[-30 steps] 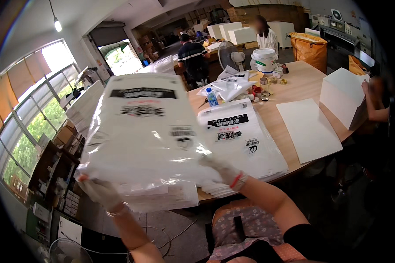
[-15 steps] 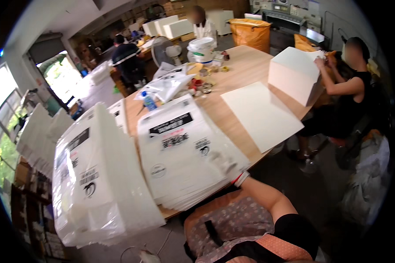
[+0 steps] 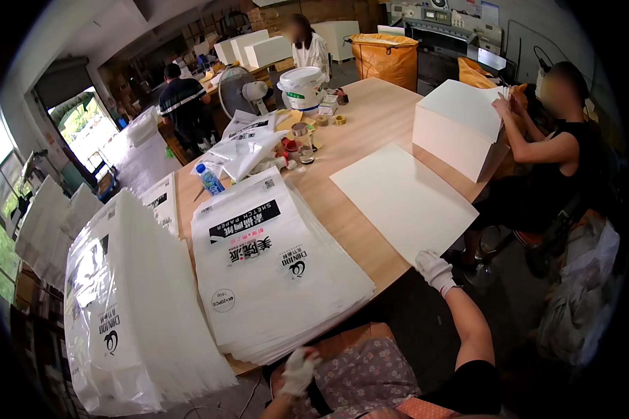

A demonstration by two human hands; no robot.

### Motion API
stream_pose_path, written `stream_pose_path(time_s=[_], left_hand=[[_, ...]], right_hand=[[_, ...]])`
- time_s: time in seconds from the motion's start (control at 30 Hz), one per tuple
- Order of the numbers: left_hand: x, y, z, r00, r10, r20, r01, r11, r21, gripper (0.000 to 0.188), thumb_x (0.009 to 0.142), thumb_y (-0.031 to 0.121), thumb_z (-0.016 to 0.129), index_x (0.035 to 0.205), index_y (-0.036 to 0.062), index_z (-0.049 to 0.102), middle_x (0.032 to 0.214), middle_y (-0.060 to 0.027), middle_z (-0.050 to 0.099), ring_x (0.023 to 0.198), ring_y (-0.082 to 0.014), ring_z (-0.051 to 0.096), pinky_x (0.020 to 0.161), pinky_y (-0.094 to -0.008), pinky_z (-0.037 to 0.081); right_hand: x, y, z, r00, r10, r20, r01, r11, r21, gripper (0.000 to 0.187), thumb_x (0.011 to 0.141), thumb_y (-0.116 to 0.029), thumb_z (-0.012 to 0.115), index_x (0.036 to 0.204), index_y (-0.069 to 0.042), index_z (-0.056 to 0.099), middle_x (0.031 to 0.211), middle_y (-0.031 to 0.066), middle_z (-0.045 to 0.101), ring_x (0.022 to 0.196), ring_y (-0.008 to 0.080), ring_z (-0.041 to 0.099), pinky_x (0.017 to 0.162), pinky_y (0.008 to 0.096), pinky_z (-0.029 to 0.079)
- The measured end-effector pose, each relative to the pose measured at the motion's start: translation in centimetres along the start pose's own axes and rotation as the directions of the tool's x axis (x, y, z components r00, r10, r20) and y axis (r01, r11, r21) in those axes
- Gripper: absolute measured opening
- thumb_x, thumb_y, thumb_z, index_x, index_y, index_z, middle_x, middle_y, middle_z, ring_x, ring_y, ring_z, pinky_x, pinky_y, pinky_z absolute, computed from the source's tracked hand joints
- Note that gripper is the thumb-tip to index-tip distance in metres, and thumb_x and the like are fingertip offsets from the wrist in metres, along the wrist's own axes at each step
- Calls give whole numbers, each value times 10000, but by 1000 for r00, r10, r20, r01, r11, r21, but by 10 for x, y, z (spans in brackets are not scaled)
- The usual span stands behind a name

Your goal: The person repeatedly takes white paper sheets from a stack and places them into plastic packaging bags on a table. The person handles the sheets one at a time and stacks them inside the bags. Other people are visible in the background working at separate tables.

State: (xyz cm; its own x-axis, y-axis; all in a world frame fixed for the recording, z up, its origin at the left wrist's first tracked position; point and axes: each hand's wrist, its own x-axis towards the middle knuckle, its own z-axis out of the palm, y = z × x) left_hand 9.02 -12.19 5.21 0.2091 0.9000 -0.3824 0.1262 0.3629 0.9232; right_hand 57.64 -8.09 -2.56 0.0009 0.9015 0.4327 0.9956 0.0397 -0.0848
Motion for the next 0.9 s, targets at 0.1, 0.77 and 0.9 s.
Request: stream_pose_path(time_s=[0.1, 0.77, 0.9], left_hand=[[47, 54, 73, 906, 68, 417, -111, 990, 81, 164, 921, 139, 539, 1036, 26, 565, 892, -44, 601, 811, -109, 572, 716, -242, 477], [-24, 70, 172, 799, -1, 601, -591, 181, 786, 930, 759, 457, 605, 1424, -20, 162, 1472, -282, 124, 1385, -400, 81, 1111, -476, 112], [24, 86, 110, 642, -188, 743, -361, 781, 509, 661, 787, 341, 624, 1359, 119, 376, 1262, -146, 497, 1153, -274, 472, 984, -360, 354]], right_hand=[[39, -35, -36, 929, 336, 154, -351, 933, 84, 245, 795, -287, 622, 909, -71, 627, 819, 159, 644, 768, 341, 626, 702, 430, 507], [-51, -197, -108, 685, 540, 490, -514, -120, 850, 274, 899, -156, 539, 1104, 26, 541, 979, 122, 608, 879, 187, 584, 784, 308, 482], [-76, -183, -63, 620, 635, 461, -484, -152, 862, 183, 789, 26, 501, 955, 44, 575, 865, 67, 625, 748, 145, 598, 661, 271, 505]])
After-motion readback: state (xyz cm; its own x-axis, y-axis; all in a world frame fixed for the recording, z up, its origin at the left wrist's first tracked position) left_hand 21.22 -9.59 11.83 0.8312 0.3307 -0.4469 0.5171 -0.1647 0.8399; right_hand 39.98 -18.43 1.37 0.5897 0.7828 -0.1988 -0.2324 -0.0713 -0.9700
